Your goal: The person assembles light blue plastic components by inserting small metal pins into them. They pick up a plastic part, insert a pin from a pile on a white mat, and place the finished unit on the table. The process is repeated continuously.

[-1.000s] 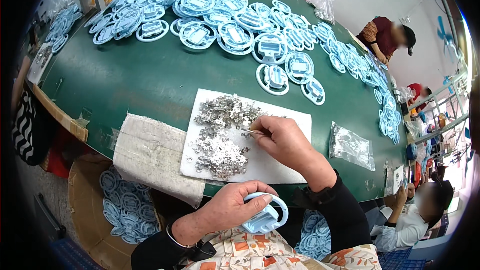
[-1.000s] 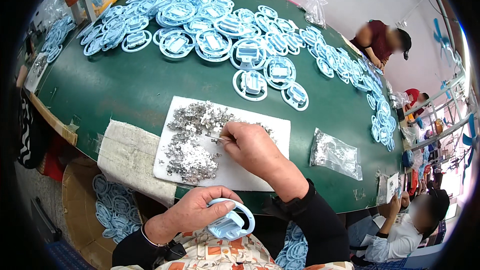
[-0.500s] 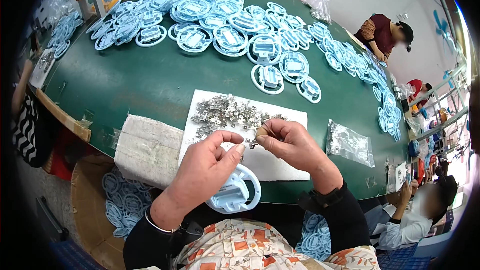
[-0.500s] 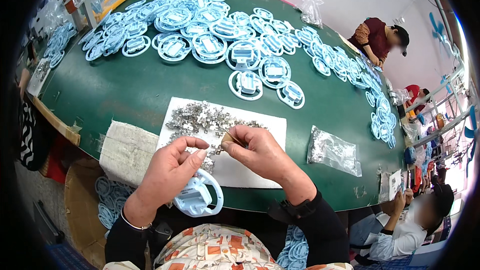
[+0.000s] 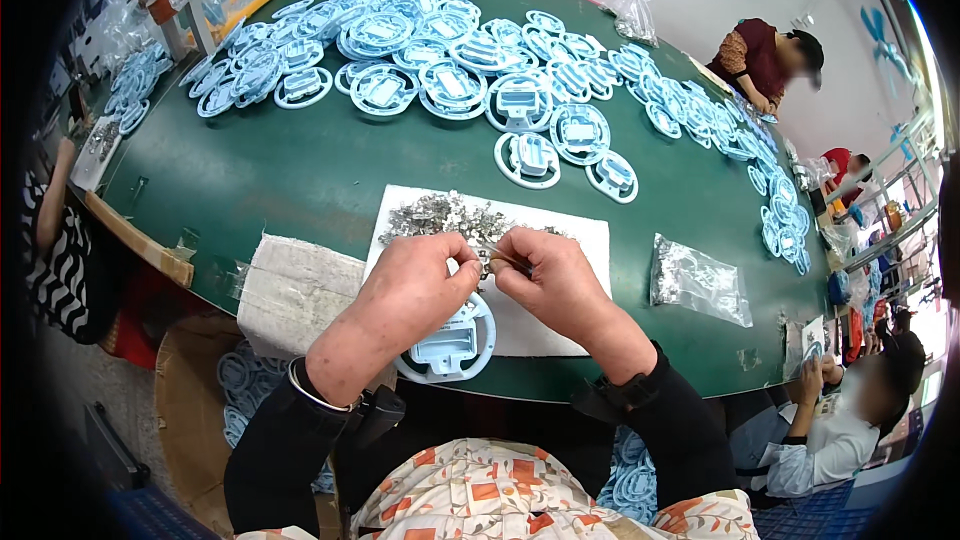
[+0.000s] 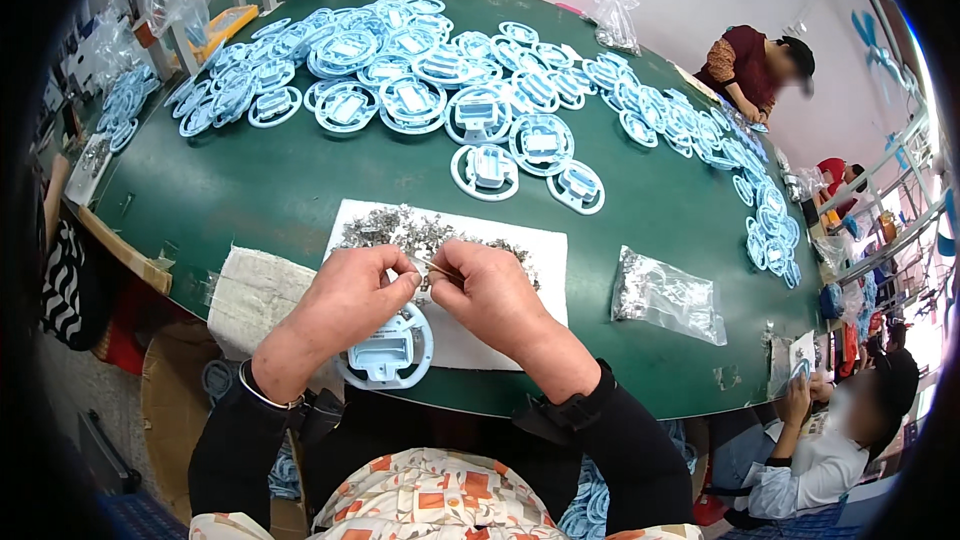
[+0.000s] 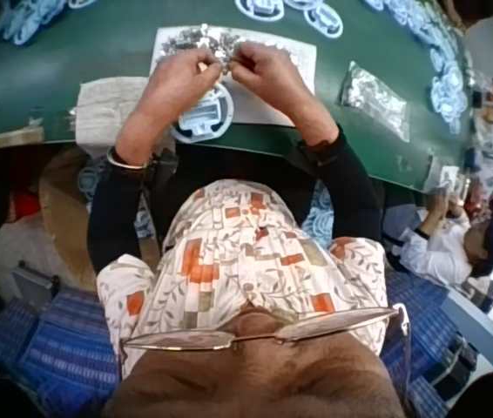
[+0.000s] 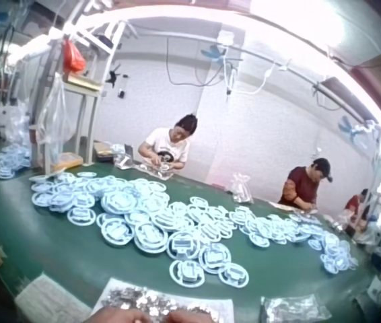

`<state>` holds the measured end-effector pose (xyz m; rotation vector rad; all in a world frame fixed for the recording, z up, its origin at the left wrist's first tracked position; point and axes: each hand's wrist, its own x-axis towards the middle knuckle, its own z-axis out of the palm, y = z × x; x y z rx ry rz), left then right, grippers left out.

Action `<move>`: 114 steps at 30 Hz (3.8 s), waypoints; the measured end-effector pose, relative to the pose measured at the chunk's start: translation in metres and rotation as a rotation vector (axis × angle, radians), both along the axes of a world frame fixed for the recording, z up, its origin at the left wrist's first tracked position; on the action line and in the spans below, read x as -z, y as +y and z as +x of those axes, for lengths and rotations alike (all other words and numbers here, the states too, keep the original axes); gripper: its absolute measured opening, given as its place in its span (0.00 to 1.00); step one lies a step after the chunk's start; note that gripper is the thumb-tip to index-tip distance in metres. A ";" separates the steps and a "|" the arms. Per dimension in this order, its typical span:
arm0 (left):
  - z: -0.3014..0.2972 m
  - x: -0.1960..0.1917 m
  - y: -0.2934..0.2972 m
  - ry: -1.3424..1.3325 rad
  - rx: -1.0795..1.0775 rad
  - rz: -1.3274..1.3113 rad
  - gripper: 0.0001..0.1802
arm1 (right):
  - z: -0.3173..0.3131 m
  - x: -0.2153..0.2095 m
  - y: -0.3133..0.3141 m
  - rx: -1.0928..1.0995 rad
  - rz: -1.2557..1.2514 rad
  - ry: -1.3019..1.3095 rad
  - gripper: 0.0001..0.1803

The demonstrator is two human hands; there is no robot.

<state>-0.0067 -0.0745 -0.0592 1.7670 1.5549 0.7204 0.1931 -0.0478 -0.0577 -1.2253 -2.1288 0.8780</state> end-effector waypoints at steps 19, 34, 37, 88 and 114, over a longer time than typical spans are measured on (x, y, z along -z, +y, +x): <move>0.001 -0.002 -0.016 -0.426 0.108 -0.282 0.12 | 0.019 -0.022 -0.022 0.043 -0.296 0.159 0.06; 0.058 0.005 -0.067 -0.723 0.243 -0.585 0.17 | 0.098 -0.010 -0.107 0.235 -0.261 0.417 0.04; 0.073 0.023 -0.072 -0.855 0.201 -0.565 0.15 | 0.102 -0.002 -0.126 0.250 -0.141 0.370 0.04; 0.104 0.034 -0.073 -0.237 0.123 -0.122 0.14 | 0.111 -0.001 -0.142 -0.019 0.426 -0.677 0.27; 0.100 0.031 -0.084 -0.651 0.369 -0.312 0.19 | 0.124 0.014 -0.142 0.313 -0.419 0.344 0.12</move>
